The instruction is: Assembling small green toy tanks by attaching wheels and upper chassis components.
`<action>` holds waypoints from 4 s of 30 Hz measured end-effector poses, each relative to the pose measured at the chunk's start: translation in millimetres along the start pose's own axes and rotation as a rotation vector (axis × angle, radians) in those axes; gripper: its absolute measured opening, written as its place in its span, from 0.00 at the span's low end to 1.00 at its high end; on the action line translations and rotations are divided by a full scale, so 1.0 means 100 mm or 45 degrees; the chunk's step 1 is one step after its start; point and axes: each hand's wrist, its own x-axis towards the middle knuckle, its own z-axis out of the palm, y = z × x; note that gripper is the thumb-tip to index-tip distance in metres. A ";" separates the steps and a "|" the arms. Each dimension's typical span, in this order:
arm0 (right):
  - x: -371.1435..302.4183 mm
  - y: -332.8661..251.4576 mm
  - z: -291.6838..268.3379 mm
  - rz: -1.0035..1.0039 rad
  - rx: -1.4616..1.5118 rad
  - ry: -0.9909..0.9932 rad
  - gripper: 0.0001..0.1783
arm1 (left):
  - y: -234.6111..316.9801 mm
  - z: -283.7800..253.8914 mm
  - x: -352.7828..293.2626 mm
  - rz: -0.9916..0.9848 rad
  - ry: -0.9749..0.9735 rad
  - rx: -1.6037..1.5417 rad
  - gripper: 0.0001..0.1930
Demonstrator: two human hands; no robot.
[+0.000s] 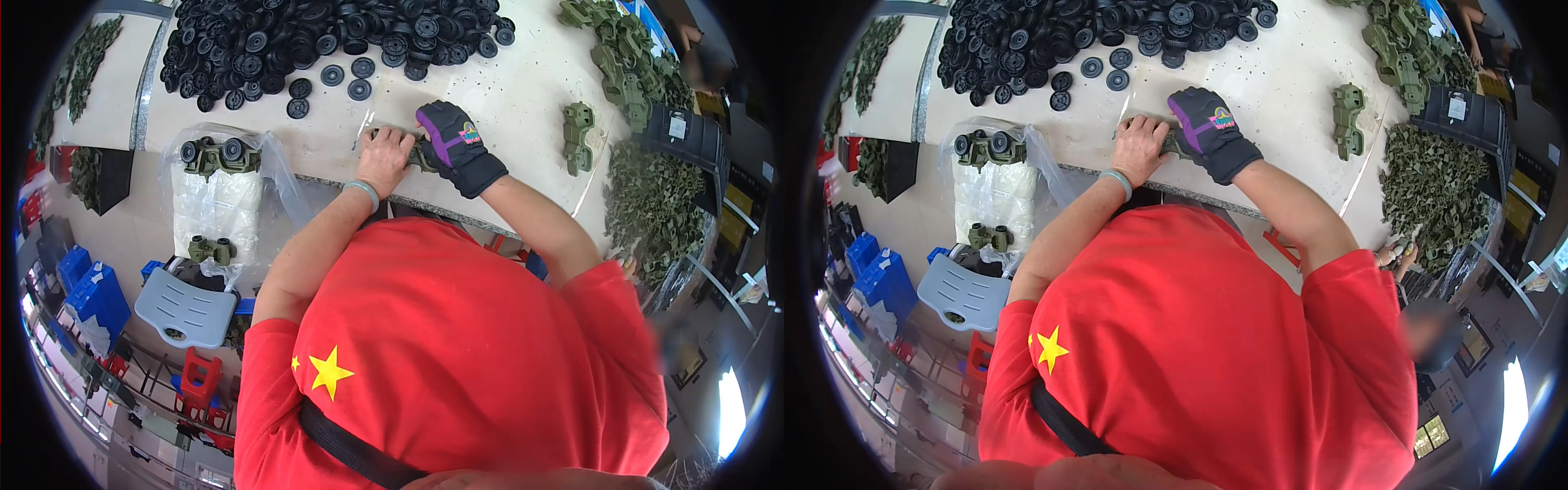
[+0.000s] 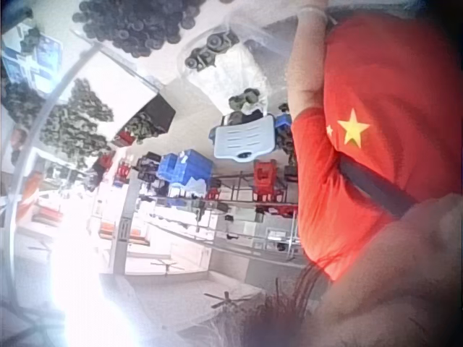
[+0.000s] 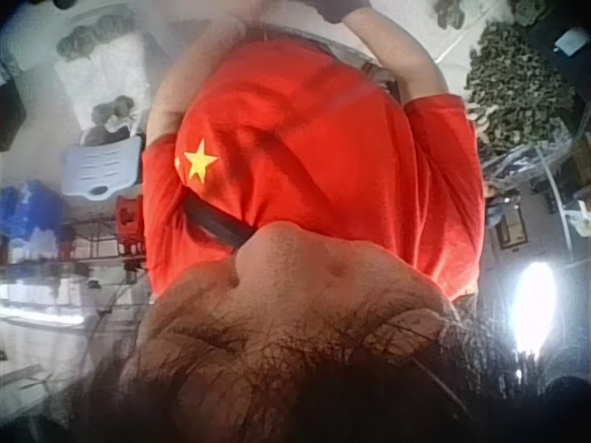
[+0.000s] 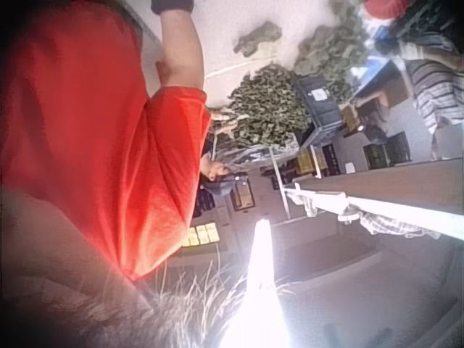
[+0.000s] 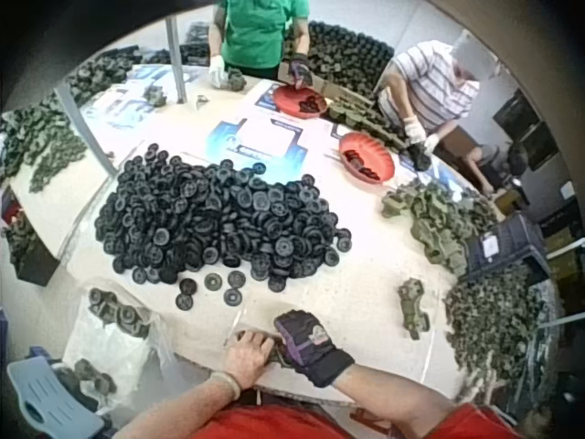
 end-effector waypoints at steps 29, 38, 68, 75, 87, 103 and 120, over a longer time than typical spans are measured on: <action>0.06 -0.03 -0.01 -0.045 -0.200 -0.085 0.15 | -0.05 0.10 -0.03 0.070 0.082 0.029 0.29; -0.05 -0.16 0.03 0.311 -0.178 0.040 0.15 | -0.04 0.05 -0.02 0.041 0.055 -0.003 0.27; -0.50 -0.04 -0.51 -0.035 -0.075 -0.332 0.27 | 0.01 0.07 0.01 -0.016 0.031 0.060 0.29; -0.44 -0.28 -0.63 -0.153 -0.551 -0.372 0.19 | 0.06 0.03 0.00 -0.034 0.022 0.096 0.29; -0.50 -0.19 -0.65 0.139 -0.095 -0.291 0.19 | 0.06 0.06 -0.02 0.008 0.025 0.156 0.30; -0.54 -0.09 -0.57 0.277 0.291 -0.242 0.20 | 0.01 -0.01 0.06 0.141 -0.008 0.141 0.29; -1.07 -0.57 -0.93 0.607 0.839 -0.088 0.44 | -0.02 -0.48 -0.18 -0.263 -0.371 -1.598 0.37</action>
